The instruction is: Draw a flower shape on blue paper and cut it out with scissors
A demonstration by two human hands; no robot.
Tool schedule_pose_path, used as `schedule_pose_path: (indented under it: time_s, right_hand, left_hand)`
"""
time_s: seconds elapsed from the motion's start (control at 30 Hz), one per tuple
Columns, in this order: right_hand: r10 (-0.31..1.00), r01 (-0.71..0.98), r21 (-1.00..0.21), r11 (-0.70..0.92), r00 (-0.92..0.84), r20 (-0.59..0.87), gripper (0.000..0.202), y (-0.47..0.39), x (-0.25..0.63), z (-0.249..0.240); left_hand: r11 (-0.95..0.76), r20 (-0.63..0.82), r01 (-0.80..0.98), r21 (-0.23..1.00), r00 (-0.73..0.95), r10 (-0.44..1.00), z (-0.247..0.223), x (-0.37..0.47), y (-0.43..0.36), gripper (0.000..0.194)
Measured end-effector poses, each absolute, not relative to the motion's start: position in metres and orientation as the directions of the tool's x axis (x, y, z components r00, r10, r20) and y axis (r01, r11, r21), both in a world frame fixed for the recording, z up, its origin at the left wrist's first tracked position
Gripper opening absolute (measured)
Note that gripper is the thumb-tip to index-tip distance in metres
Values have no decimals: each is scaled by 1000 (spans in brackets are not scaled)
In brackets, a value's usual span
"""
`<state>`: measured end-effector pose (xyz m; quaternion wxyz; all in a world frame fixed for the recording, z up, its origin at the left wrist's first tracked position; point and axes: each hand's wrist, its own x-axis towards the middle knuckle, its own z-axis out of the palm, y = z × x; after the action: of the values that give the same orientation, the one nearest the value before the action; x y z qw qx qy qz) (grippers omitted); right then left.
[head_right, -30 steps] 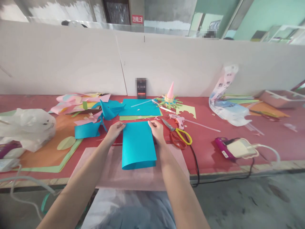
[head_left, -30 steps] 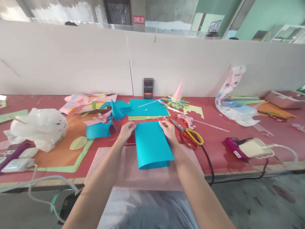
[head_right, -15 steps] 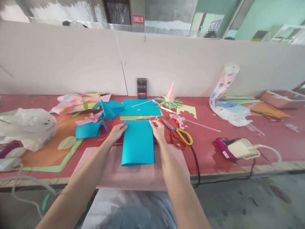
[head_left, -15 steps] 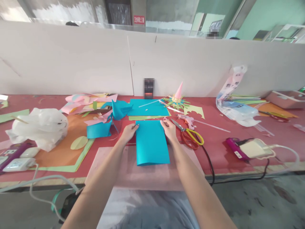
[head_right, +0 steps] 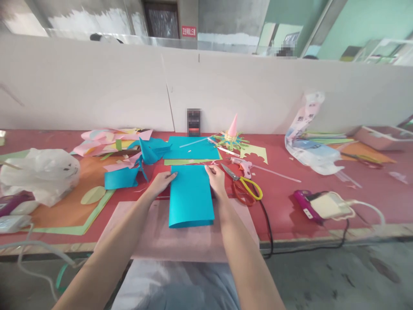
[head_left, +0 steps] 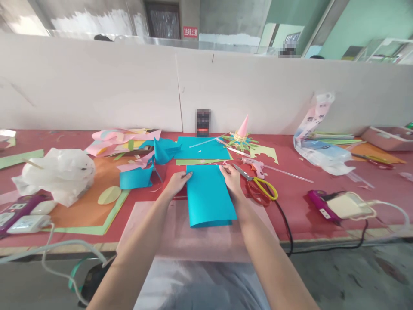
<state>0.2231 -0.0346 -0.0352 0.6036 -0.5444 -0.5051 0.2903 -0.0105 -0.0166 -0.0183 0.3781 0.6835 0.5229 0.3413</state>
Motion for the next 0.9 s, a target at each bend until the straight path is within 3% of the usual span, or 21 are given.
schedule_pose_path:
  time_s: [0.3, 0.5, 0.73, 0.9]
  right_hand:
    - [900, 191, -947, 260, 308, 309, 35, -32, 224, -43]
    - [869, 232, -940, 249, 374, 323, 36, -31, 226, -42]
    - [889, 224, -944, 242, 338, 308, 38, -33, 221, -40]
    - [863, 253, -934, 253, 376, 336, 40, -33, 222, -42]
  left_hand:
    - [-146, 99, 412, 899, 133, 986, -23, -13, -15, 51]
    - [-137, 52, 267, 954, 302, 952, -25, -16, -15, 41]
    - [-199, 134, 338, 920, 207, 969, -27, -16, -10, 36]
    - [-166, 71, 319, 933, 288, 955, -20, -14, -14, 33]
